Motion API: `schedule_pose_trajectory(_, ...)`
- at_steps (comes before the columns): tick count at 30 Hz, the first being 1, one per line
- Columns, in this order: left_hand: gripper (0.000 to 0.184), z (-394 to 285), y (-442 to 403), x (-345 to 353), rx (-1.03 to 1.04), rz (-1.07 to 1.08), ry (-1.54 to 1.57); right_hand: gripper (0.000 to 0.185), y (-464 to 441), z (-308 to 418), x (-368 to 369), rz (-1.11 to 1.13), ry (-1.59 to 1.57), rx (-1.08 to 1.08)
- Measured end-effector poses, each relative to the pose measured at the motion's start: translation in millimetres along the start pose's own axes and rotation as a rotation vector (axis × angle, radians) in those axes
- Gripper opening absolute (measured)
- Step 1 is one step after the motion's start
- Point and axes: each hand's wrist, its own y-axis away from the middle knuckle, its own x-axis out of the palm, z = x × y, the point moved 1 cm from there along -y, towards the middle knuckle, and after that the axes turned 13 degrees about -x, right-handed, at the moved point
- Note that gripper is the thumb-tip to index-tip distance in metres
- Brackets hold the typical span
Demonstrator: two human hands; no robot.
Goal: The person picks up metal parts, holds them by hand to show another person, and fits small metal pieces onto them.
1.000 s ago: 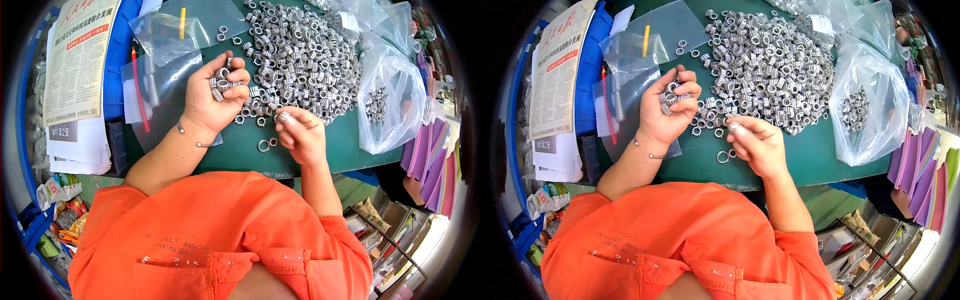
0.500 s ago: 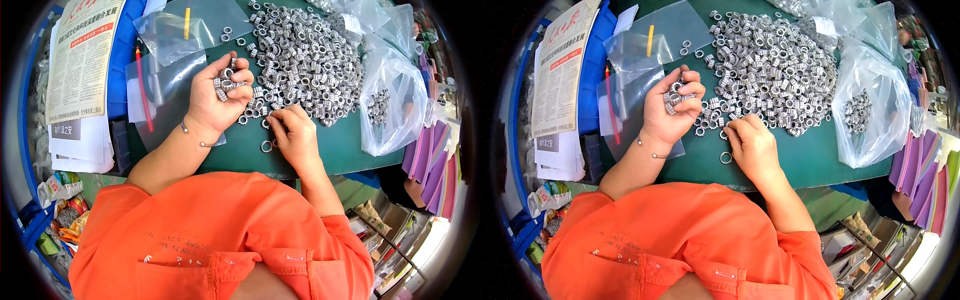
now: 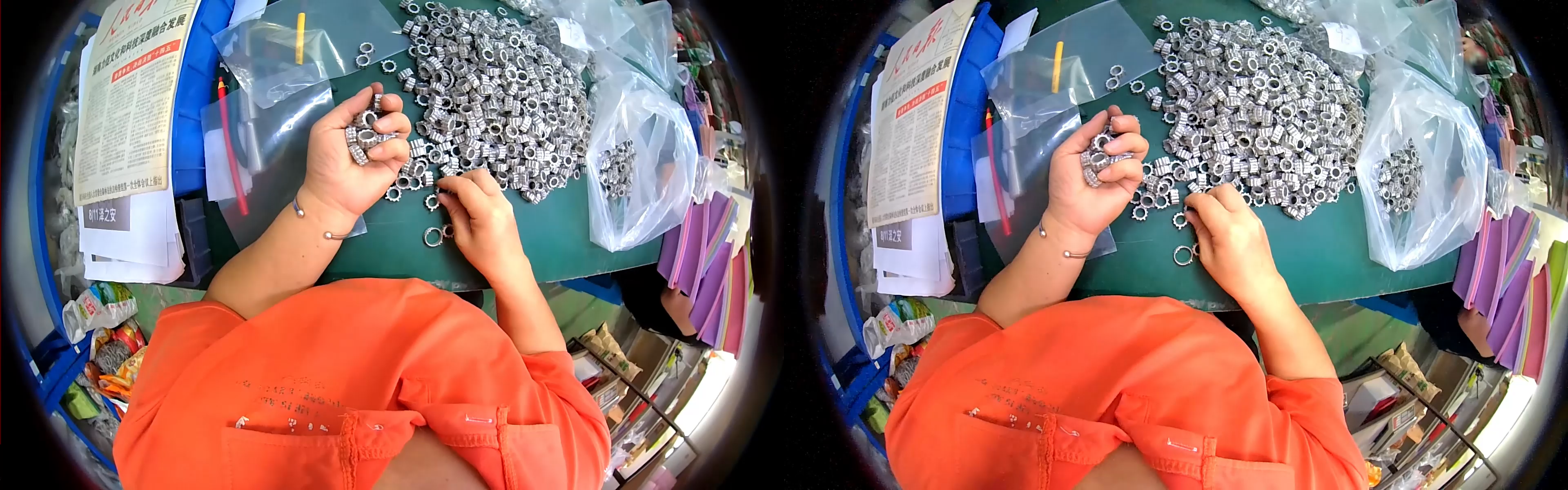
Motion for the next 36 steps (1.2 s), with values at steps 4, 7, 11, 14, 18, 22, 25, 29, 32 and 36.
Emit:
schedule_pose_trajectory(4,0.009,-0.3,-0.4,-1.1,-0.008,0.007,0.009,0.018,-3.2,4.9,-3.9,0.054,0.057,-0.001)
schedule_pose_trajectory(7,0.009,-0.3,0.0,-0.8,-0.003,0.006,0.001,0.015,-2.5,0.9,-7.4,0.059,0.054,-0.047)
schedule_pose_trajectory(11,0.009,-0.8,0.1,-1.0,-0.011,0.019,0.007,0.012,2.1,-3.0,-9.4,-0.015,-0.196,0.118)
schedule_pose_trajectory(14,0.009,-0.2,0.3,-0.4,-0.013,0.009,0.01,0.008,9.0,-5.0,-11.2,-0.152,-0.704,0.51)
schedule_pose_trajectory(18,0.015,0.1,0.8,-1.4,-0.019,0.043,-0.012,0.01,13.2,-9.7,-13.5,-0.227,-1.485,0.762)
schedule_pose_trajectory(22,0.013,-0.8,0.3,-1.4,-0.02,0.038,-0.001,0.01,15.0,-12.2,-13.4,-0.229,-1.683,0.784)
schedule_pose_trajectory(25,0.01,-0.3,-0.1,-1.1,-0.018,0.019,0.004,0.01,15.4,-12.2,-13.5,-0.249,-1.742,0.766)
schedule_pose_trajectory(29,0.01,0.1,-0.1,-1.3,-0.024,0.029,0.006,0.011,18.9,-17.3,-12.0,-0.249,-1.825,0.769)
schedule_pose_trajectory(32,0.01,-0.7,-0.1,-2.0,-0.025,0.03,0.007,0.012,22.4,-21.4,-10.7,-0.244,-1.933,0.803)
schedule_pose_trajectory(36,0.01,-0.7,-0.2,-1.6,-0.028,0.032,0.006,0.013,23.6,-22.2,-9.6,-0.265,-1.955,0.792)
